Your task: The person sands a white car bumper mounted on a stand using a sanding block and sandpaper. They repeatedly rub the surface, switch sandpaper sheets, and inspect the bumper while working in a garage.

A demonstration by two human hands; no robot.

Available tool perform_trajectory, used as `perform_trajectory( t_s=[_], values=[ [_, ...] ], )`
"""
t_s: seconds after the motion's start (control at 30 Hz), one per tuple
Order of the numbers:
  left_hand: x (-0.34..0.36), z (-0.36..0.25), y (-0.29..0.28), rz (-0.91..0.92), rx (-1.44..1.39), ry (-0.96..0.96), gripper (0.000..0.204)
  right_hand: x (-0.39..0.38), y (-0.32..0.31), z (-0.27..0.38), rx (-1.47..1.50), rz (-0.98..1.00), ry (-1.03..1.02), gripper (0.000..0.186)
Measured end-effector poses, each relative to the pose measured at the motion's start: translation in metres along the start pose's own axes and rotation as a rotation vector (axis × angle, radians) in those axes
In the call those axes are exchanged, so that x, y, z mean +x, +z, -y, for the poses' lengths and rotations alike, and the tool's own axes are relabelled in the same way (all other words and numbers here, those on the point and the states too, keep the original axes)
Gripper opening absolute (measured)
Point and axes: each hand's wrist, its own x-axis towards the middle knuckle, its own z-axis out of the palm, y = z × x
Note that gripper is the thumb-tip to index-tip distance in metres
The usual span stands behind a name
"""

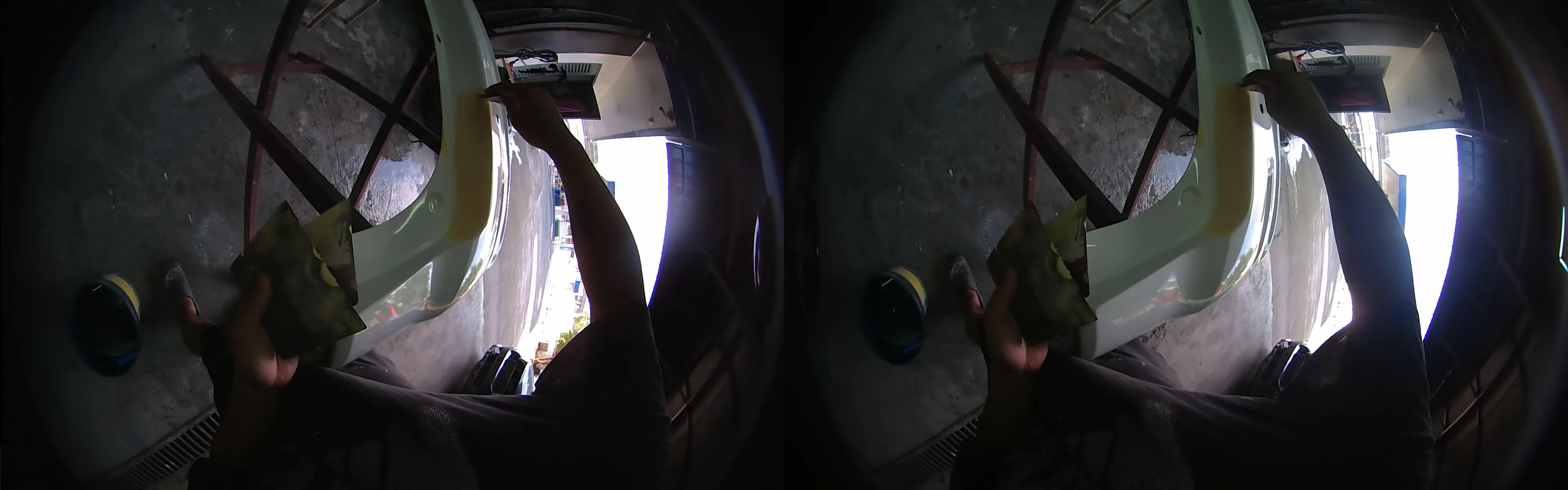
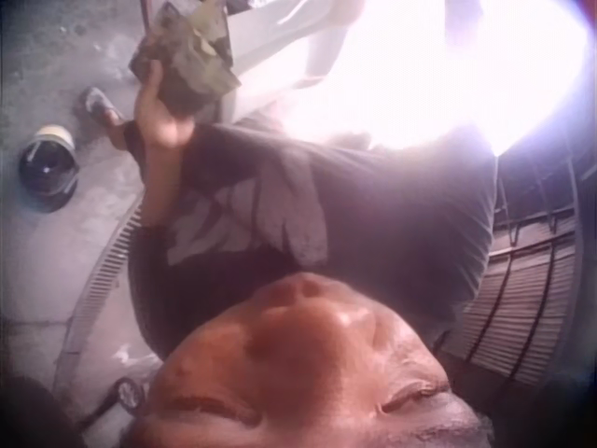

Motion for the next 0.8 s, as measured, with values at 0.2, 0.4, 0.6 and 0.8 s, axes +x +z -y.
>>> perform_trajectory(
  t_s=[0.2, 0.4, 0.6, 0.8],
  values=[
    [-0.004, -0.003, 0.01, -0.017, 0.015, 0.011, 0.058, -0.035, -0.011, 0.036, -0.012, 0.151, 0.05, 0.03],
    [-0.002, -0.002, 0.01, 0.033, 0.013, 0.028, 0.054, -0.122, -0.009, 0.102, 0.172, 0.193, 0.198, 0.036],
    [0.003, 0.0, 0.008, 0.085, 0.07, -0.002, 0.056, -0.182, -0.015, 0.155, 0.253, 0.223, 0.244, 0.036],
    [0.003, -0.012, 0.015, 0.071, 0.087, -0.052, 0.054, -0.179, -0.067, 0.163, 0.6, 0.269, 0.451, 0.03]
  ],
)
